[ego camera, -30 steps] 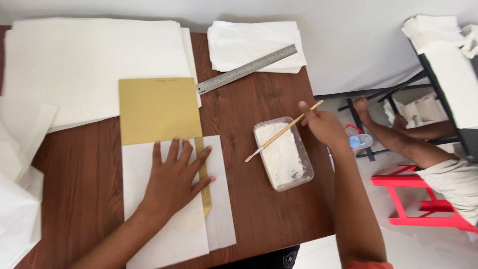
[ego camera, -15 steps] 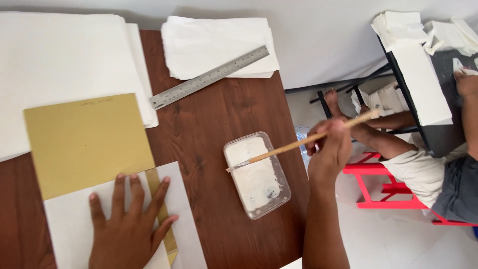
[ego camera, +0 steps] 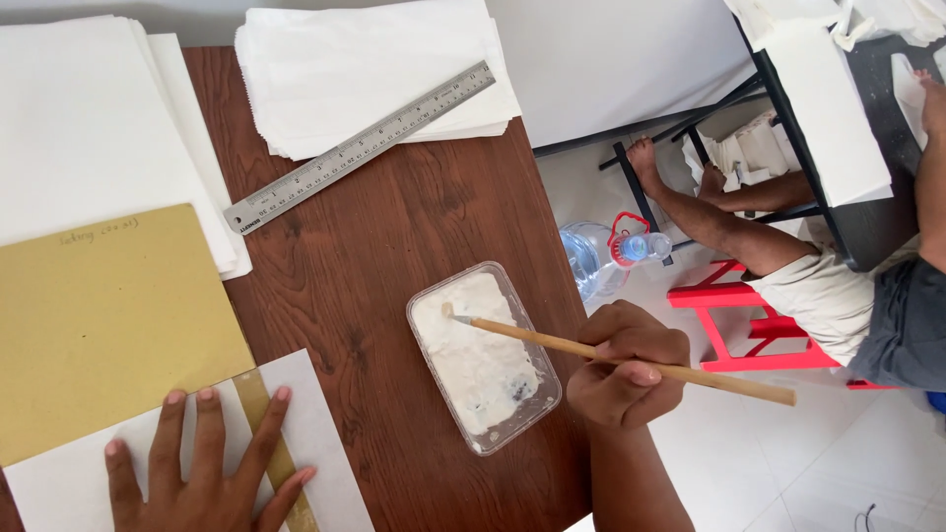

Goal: Folding and gluing paper around a template to create a paper bag.

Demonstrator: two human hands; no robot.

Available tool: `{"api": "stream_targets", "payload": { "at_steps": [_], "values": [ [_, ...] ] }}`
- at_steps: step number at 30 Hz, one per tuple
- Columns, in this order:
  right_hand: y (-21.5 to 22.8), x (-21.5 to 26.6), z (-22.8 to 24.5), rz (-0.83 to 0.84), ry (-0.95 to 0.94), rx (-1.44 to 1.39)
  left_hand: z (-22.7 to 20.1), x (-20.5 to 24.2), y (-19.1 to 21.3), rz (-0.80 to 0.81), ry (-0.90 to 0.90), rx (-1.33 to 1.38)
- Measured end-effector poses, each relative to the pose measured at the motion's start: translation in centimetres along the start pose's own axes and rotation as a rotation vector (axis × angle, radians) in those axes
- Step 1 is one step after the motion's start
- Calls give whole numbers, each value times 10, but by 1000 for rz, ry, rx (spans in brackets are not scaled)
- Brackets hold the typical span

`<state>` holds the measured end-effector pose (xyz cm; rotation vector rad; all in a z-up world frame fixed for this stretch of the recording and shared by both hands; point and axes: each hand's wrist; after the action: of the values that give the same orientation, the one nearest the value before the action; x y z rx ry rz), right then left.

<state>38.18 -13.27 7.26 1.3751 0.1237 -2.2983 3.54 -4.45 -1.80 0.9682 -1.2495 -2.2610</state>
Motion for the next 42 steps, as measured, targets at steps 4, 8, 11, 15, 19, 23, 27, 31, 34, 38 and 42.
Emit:
{"api": "stream_targets", "payload": {
  "at_steps": [4,8,11,15,19,23,27,31,34,38,42],
  "values": [
    [-9,-10,9,-86,-139,-33,2,-3,6,10,10,39],
    [-8,-20,8,-136,-213,-132,5,-5,7,20,-1,36],
    [-8,-20,8,-222,-163,-2,8,-5,4,-49,-21,117],
    [-6,-10,7,-97,-114,52,10,-6,6,-45,-30,110],
    [0,-4,4,-37,-160,-32,10,-4,4,-60,-12,129],
    [3,-11,6,-72,-223,-57,12,-3,4,-46,-9,110],
    [2,-22,5,-182,-297,-88,14,-2,3,-57,-12,106],
    [-6,-38,13,-199,-378,-75,19,-7,8,-61,-63,95],
    [-2,-34,6,-137,-336,-41,21,-12,19,1,-14,125],
    [-3,-29,3,-48,-309,-8,30,-21,27,13,2,162],
    [-8,-31,6,-22,-469,-6,37,-26,32,27,-71,209]
  ]
}}
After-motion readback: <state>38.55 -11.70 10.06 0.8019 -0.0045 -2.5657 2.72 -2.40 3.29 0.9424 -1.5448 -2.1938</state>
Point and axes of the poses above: each hand's wrist, its own x-axis away from the middle knuckle, its own y-axis out of the back of the hand, z = x × y, and after that the axes turned 1 degree about -y, right-handed
